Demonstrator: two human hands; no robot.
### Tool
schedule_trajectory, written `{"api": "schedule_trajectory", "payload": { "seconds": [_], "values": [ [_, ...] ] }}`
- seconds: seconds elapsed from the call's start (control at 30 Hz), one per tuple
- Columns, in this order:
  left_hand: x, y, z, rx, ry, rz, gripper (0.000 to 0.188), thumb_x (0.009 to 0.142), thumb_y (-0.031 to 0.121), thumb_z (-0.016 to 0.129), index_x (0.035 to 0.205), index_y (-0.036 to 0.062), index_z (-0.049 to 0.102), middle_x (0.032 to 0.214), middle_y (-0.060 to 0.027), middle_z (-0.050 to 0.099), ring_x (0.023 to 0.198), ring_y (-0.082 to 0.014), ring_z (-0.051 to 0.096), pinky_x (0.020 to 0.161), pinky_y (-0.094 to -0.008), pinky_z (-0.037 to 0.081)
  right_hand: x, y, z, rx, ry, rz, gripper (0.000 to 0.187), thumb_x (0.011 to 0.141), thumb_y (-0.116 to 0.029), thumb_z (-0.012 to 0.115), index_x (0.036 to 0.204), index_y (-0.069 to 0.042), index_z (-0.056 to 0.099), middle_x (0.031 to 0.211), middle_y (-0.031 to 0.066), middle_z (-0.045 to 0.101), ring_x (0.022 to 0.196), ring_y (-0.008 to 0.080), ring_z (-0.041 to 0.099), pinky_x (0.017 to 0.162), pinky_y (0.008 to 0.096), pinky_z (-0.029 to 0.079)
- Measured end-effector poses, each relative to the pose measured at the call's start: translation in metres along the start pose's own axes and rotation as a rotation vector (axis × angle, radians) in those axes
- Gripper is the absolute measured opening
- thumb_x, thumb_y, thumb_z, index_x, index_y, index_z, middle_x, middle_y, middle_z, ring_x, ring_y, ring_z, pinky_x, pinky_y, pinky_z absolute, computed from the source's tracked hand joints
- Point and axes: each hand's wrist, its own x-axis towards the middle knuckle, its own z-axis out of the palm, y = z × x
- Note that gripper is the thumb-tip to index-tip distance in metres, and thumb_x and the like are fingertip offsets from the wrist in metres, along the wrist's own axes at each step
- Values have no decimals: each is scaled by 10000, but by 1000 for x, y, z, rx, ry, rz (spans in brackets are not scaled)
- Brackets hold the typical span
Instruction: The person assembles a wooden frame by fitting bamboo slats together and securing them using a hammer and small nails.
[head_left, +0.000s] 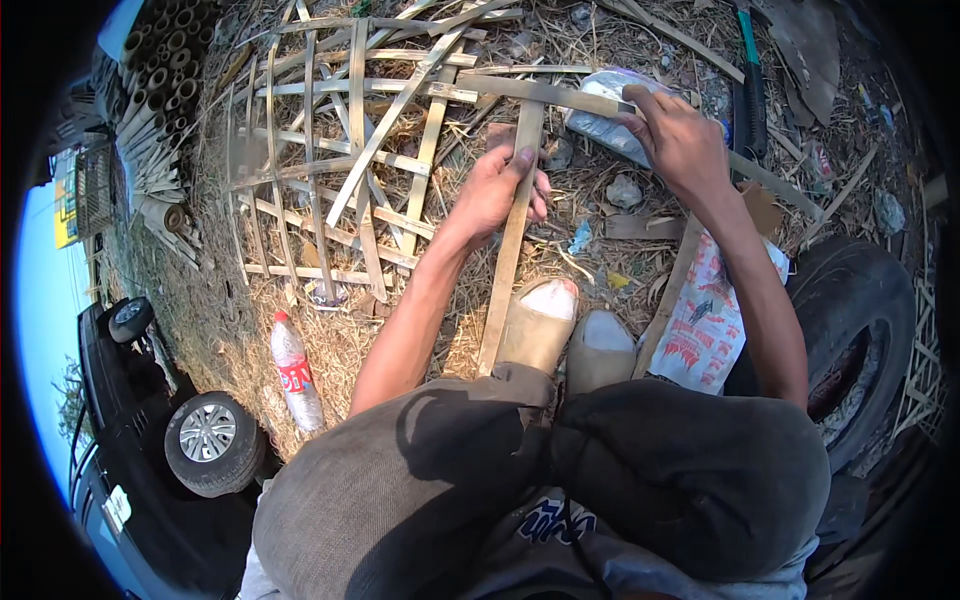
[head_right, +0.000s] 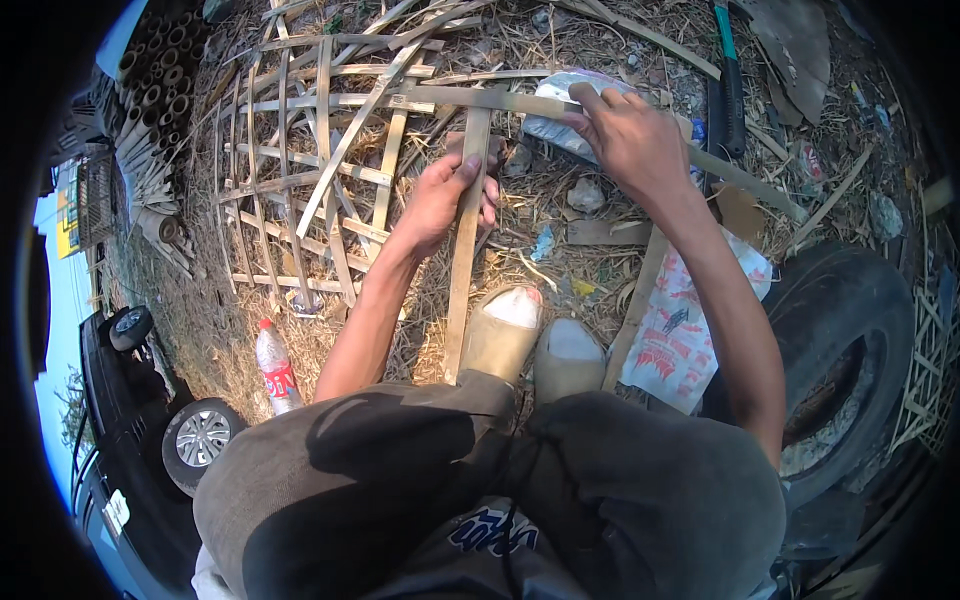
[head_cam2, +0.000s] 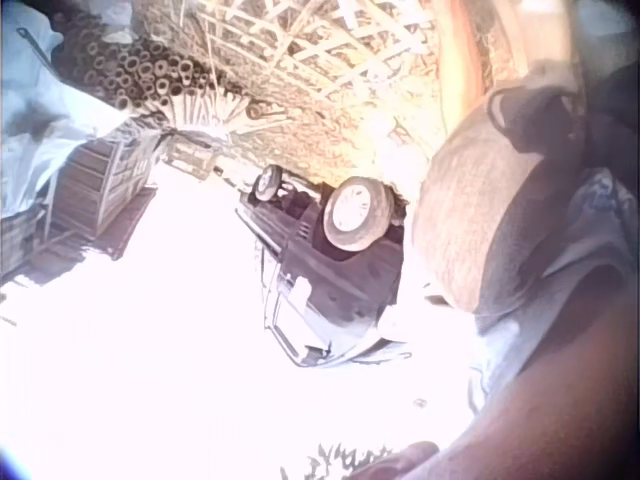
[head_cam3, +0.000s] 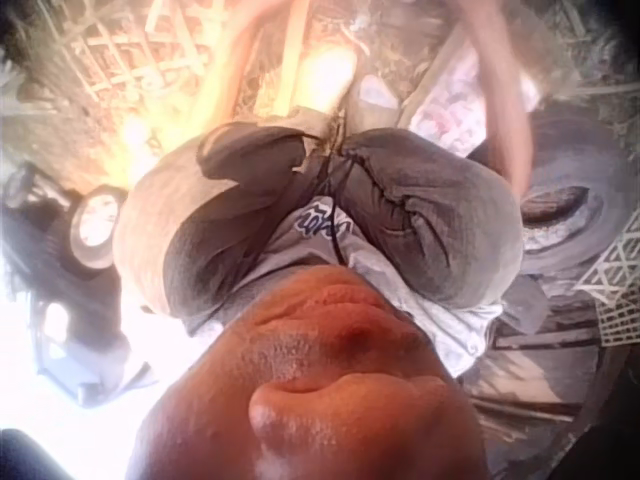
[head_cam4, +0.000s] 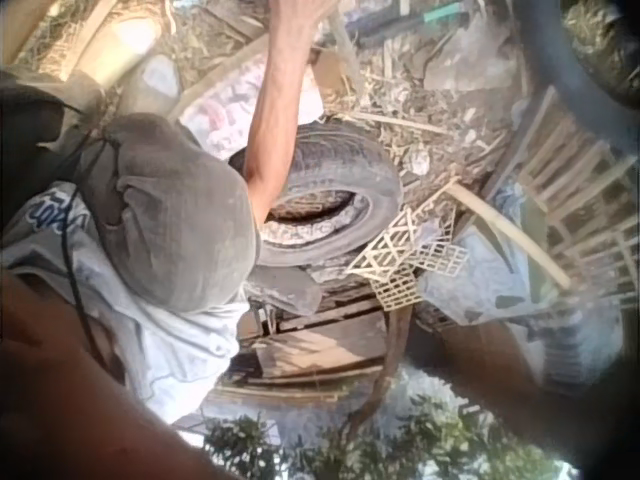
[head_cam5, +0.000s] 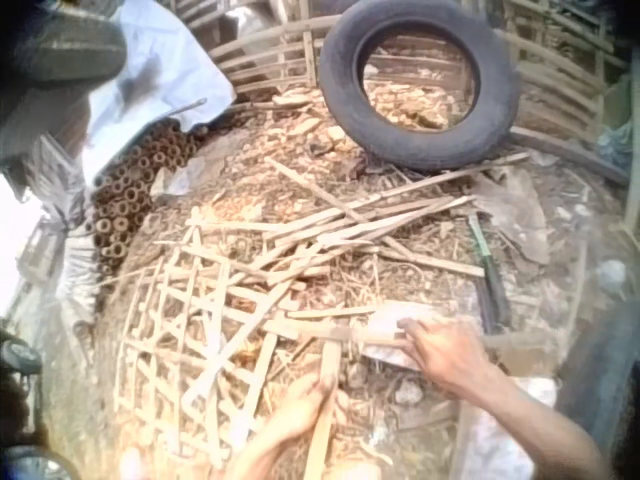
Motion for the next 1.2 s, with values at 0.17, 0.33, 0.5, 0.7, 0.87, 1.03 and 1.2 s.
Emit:
{"api": "schedule_trajectory", "payload": {
  "seconds": [0.17, 0.33, 0.5, 0.7, 0.87, 1.03, 1.2],
  "values": [
    [1, -4, 1, -14, -1, 40, 345, 1099, 318, 462, 1219, 5, 544, 881, -91, 673, 720, -175, 692, 629, -311, 621, -28, 9, 8, 94, -85, 102, 318, 986, -408, 596, 1178, -158, 640, 867, 90, 611, 853, 304, 654, 701, 435, 511],
    [4, 1, -1, -29, 30, 65, 447, 1097, 407, 432, 1252, 6, 552, 901, -98, 676, 789, -190, 709, 652, -315, 637, -33, 20, 11, 133, -90, 117, 354, 983, -350, 622, 1286, -175, 572, 953, 107, 583, 941, 318, 629, 779, 445, 501],
    [3, 22, -4, 42, 131, 142, 636, 1016, 609, 492, 1130, -10, 582, 826, -112, 671, 655, -215, 704, 574, -332, 622, -40, 19, 11, 123, 3, 32, 389, 948, -218, 671, 1318, -173, 556, 1009, 118, 572, 991, 333, 610, 822, 463, 504],
    [6, 40, -11, 6, 227, 198, 581, 980, 575, 600, 1006, -6, 613, 735, -106, 668, 566, -213, 697, 500, -317, 593, -52, 6, 15, 111, 35, 58, 294, 927, -189, 687, 1216, -171, 638, 1045, 98, 597, 1009, 305, 615, 858, 442, 504],
    [10, 19, -13, -68, 223, 276, 461, 1003, 476, 627, 983, 15, 611, 699, -83, 652, 490, -173, 643, 430, -275, 519, -74, -24, 7, 51, 99, 89, 315, 939, -252, 700, 1232, -168, 622, 1151, 90, 591, 1114, 308, 558, 983, 469, 404],
    [-21, 28, -44, -159, 379, 369, 418, 991, 442, 660, 968, 28, 601, 662, -76, 621, 440, -163, 586, 385, -255, 484, -117, -46, 14, 119, 398, 661, 565, 926, -376, 736, 1277, -12, 483, 1200, 170, 501, 1133, 358, 454, 1011, 491, 341],
    [-21, 33, -82, -222, 383, 400, 417, 981, 459, 667, 924, 49, 616, 657, -76, 624, 426, -159, 576, 362, -248, 454, -163, -39, 17, 123, 315, 918, 520, 934, -383, 727, 1218, 9, 536, 1128, 200, 586, 1087, 371, 528, 974, 461, 406]
  ]
}}
